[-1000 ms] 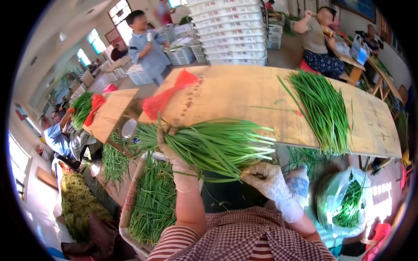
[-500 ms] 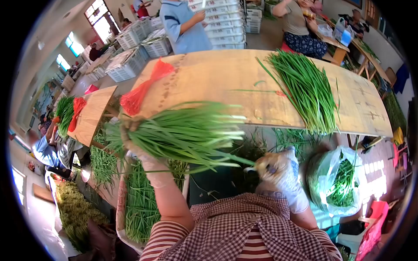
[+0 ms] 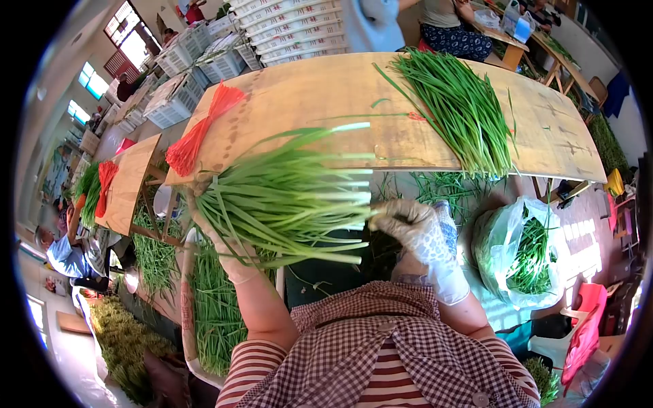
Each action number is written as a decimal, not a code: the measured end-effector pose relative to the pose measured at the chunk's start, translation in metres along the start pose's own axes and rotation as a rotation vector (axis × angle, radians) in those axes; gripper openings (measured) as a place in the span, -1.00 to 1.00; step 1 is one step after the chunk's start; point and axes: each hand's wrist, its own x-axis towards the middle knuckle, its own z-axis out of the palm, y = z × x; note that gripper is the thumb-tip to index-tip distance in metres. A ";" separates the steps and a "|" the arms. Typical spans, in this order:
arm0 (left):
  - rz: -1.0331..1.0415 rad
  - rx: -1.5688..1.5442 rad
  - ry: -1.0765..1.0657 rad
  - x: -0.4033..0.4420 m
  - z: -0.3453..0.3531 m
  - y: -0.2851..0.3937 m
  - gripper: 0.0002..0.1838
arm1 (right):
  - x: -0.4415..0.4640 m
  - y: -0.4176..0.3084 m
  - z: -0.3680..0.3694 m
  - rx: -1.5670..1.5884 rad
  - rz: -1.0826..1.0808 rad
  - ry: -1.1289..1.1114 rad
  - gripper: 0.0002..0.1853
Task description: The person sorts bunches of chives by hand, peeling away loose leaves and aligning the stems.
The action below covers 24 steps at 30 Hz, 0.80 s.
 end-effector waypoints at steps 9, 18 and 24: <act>-0.269 -0.513 -0.419 0.017 -0.005 0.000 -0.79 | 0.010 0.025 0.013 -0.332 -0.187 0.144 -0.74; -0.057 -0.444 -0.270 0.008 0.017 -0.010 -0.79 | -0.012 -0.007 0.063 -0.621 -0.490 -0.018 -0.75; -0.151 -0.366 -0.220 -0.004 0.025 -0.010 -0.74 | -0.013 -0.033 0.046 -0.036 0.107 -0.560 -0.76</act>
